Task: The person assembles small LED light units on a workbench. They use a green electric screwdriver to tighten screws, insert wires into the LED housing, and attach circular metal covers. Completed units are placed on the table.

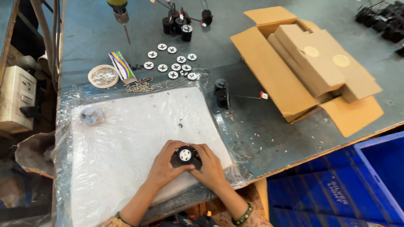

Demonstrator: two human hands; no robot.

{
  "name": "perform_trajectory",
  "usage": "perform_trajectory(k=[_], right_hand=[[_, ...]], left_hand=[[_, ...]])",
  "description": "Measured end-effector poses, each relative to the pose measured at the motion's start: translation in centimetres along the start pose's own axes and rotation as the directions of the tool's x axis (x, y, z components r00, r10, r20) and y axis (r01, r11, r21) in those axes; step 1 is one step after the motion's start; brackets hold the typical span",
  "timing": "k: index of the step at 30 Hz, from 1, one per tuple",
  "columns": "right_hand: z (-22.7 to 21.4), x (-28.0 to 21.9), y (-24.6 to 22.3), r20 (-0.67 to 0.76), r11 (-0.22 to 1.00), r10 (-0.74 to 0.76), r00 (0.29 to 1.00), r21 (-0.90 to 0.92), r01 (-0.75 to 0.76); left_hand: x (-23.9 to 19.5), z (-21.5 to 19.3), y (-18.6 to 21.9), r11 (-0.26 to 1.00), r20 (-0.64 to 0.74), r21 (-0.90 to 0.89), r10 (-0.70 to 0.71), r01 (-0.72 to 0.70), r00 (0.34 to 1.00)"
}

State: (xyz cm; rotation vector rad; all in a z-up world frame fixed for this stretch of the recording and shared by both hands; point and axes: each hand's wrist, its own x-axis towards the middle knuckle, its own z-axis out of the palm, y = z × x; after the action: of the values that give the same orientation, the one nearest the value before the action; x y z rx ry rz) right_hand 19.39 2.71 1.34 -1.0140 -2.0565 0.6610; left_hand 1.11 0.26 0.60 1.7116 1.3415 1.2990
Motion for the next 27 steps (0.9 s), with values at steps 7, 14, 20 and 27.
perform_trajectory(k=[7, 14, 20, 27], right_hand=[[0.0, -0.4, 0.5, -0.025, 0.999, -0.036, 0.999, 0.007, 0.036], [0.1, -0.7, 0.3, -0.04, 1.0, -0.012, 0.999, -0.011, 0.011], [0.1, -0.7, 0.5, -0.059, 0.999, -0.034, 0.998, -0.008, 0.034], [0.7, -0.9, 1.7, -0.117, 0.994, -0.095, 0.989, -0.061, 0.088]], left_hand=[[-0.3, 0.3, 0.0, 0.999, -0.011, 0.013, 0.046, -0.046, 0.999], [-0.5, 0.4, -0.2, 0.999, -0.02, 0.029, 0.046, -0.046, 0.999], [-0.7, 0.7, -0.8, 0.985, -0.053, 0.065, 0.162, -0.159, 0.985], [-0.7, 0.7, -1.5, 0.98, -0.04, 0.054, 0.194, -0.192, 0.98]])
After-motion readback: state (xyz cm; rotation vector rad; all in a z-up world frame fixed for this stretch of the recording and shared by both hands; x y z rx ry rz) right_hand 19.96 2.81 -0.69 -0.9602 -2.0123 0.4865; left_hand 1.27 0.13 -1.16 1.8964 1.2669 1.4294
